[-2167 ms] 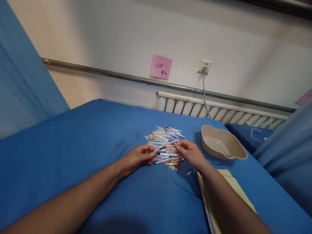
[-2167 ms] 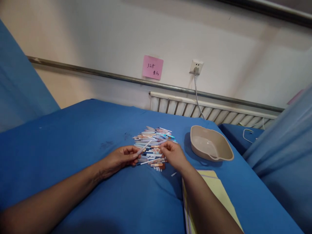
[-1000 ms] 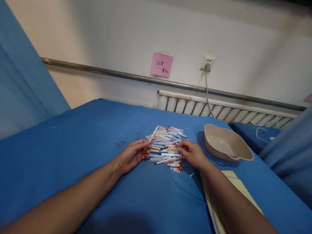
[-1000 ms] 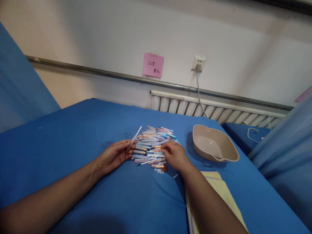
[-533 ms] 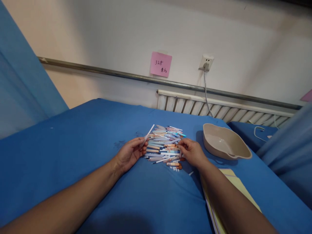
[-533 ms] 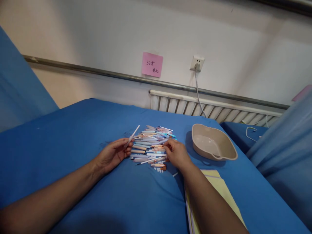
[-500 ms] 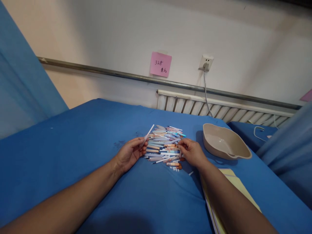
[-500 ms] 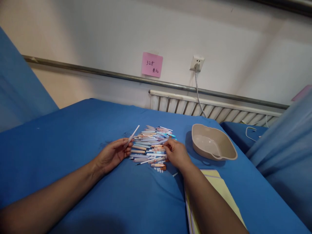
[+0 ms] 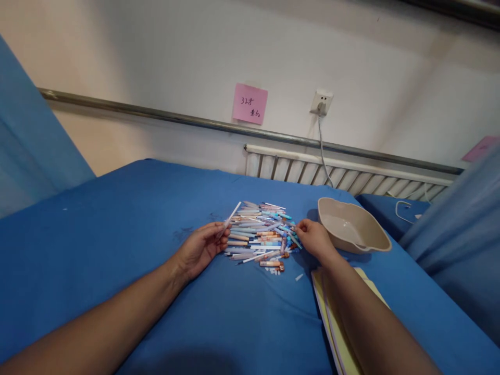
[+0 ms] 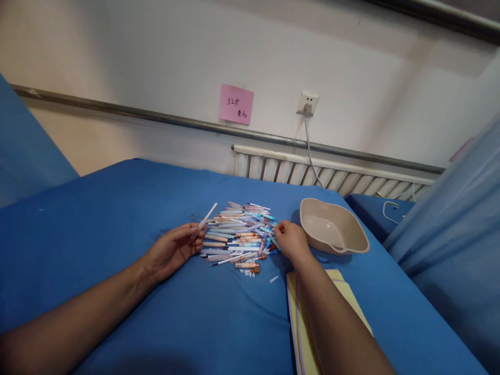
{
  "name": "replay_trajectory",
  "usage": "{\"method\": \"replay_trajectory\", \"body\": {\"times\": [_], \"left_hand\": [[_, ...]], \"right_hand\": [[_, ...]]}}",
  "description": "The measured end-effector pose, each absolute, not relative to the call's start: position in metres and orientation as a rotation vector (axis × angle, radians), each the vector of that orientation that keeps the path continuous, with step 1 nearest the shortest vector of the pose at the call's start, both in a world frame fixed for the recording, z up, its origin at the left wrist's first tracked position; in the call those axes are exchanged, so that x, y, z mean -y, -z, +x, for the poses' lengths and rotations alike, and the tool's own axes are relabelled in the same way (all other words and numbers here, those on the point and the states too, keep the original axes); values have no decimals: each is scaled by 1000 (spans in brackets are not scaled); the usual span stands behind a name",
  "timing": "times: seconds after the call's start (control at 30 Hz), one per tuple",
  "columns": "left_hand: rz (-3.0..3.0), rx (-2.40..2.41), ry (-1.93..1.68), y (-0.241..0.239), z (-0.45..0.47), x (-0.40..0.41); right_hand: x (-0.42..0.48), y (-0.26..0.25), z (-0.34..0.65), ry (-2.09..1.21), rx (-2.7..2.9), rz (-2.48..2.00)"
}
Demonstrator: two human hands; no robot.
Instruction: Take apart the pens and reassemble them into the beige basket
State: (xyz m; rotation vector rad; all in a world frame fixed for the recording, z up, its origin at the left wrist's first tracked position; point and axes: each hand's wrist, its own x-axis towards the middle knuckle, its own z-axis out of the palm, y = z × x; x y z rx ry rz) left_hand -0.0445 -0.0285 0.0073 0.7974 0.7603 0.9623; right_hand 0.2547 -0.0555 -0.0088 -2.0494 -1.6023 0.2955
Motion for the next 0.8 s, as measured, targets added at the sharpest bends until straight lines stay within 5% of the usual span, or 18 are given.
{"method": "replay_trajectory", "body": {"times": [0.8], "left_hand": [[1093, -797, -839, -6, -38, 40]], "right_hand": [[63, 11, 216, -245, 1849, -2145]]}}
